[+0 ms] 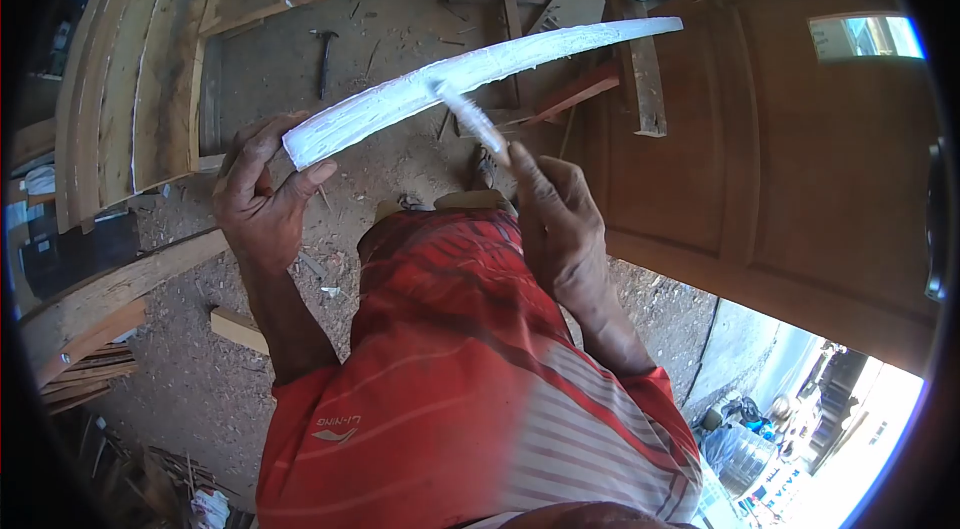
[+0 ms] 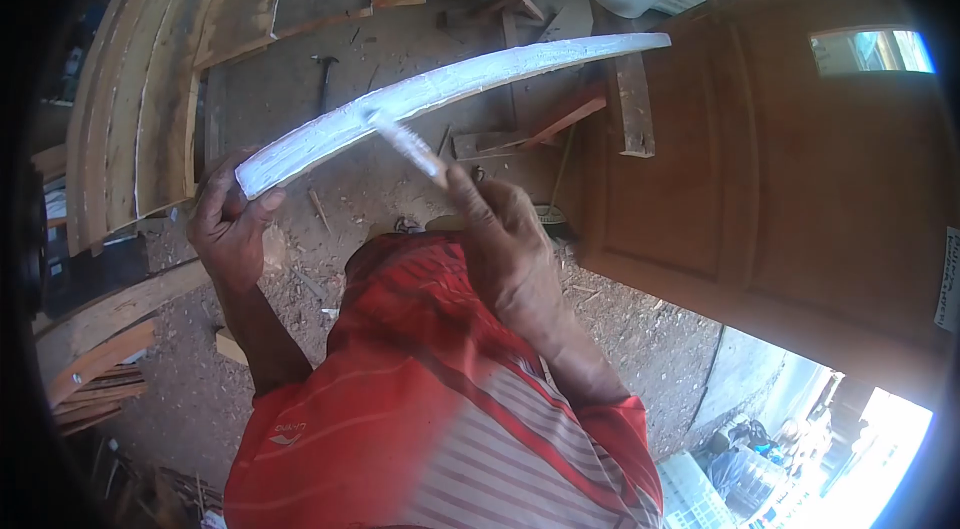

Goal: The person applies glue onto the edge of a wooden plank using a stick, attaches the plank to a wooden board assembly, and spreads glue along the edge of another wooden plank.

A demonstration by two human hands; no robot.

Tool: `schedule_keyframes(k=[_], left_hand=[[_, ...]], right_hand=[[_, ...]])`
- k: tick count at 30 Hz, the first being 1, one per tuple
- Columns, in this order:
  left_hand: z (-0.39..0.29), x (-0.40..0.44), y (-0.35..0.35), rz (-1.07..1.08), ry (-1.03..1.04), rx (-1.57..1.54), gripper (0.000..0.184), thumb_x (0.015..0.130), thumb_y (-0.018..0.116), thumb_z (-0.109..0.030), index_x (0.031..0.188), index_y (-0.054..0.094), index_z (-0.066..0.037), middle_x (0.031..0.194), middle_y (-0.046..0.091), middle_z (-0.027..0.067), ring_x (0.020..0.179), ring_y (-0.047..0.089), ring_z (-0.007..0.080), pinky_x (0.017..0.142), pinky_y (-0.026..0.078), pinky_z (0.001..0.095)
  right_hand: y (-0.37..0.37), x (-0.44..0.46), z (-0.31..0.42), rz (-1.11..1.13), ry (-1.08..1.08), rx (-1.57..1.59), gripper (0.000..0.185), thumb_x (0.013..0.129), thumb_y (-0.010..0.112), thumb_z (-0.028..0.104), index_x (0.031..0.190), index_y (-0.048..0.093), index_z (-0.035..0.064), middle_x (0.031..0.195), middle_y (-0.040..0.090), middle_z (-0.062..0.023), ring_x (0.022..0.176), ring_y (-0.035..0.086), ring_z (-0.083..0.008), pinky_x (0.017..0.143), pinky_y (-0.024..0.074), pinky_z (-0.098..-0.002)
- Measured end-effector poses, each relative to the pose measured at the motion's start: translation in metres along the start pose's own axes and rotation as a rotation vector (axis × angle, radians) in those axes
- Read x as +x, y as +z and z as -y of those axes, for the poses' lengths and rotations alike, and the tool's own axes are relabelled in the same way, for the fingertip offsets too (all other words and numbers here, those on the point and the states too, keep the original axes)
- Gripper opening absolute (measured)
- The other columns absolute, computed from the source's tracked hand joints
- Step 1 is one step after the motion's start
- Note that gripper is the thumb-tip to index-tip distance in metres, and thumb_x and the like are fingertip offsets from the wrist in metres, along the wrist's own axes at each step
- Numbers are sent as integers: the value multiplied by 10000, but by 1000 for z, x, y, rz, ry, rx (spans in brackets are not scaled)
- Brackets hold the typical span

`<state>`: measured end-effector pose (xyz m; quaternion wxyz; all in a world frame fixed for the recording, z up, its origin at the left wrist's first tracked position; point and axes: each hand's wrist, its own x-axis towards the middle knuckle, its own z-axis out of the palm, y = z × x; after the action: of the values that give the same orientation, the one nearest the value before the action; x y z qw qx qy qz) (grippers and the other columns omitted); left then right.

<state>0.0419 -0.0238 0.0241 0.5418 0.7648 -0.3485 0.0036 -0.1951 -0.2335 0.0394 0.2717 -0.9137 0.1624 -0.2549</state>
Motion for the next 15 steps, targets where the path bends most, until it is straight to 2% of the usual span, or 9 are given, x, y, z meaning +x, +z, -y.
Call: schedule_keyframes(k=[4,5,8,9,12,13,15], left_hand=[[-9,1,0,5,16,9,467,772,871,-61,1203,709,15,1176,711,89,1084,652,193,970,494,339],[-12,2,1,2,18,22,462,773,874,-71,1196,711,14,1170,713,87,1075,651,190,966,492,337],[-14,5,4,-22,14,-46,446,781,878,-91,1184,716,10,1146,716,78,1059,648,185,961,489,332],[-14,4,5,-31,10,-88,441,784,878,-96,1181,717,8,1137,717,75,1056,647,183,960,488,330],[-11,5,7,-56,62,-38,478,762,906,-135,1195,730,-35,1115,729,48,977,653,128,706,448,229],[-12,4,7,-61,65,-48,478,762,906,-132,1194,729,-32,1115,728,50,977,653,130,715,456,236],[-16,3,10,-74,70,-67,477,762,906,-126,1193,727,-27,1114,728,54,977,653,133,731,471,249]], right_hand=[[-9,11,-12,-131,227,-26,530,909,614,-81,1422,605,54,1106,648,-194,928,673,-295,744,561,-380],[-10,13,-22,-134,146,-114,524,907,615,-81,1417,607,40,1113,655,-188,919,680,-297,717,567,-376],[0,12,-1,-34,84,73,547,897,605,-94,1422,606,60,1100,662,-180,865,680,-302,684,571,-378],[7,6,5,-9,-22,17,508,920,621,-67,1407,619,76,1063,671,-174,837,689,-307,675,574,-374],[16,9,6,-107,70,55,461,945,645,-22,1394,632,88,1048,678,-166,851,702,-303,703,578,-366],[18,12,-1,-129,212,134,424,977,647,20,1396,624,77,1051,701,-173,892,717,-292,733,581,-358],[41,13,-32,-217,299,192,418,989,642,35,1405,609,61,1054,713,-181,904,720,-284,745,582,-357]])
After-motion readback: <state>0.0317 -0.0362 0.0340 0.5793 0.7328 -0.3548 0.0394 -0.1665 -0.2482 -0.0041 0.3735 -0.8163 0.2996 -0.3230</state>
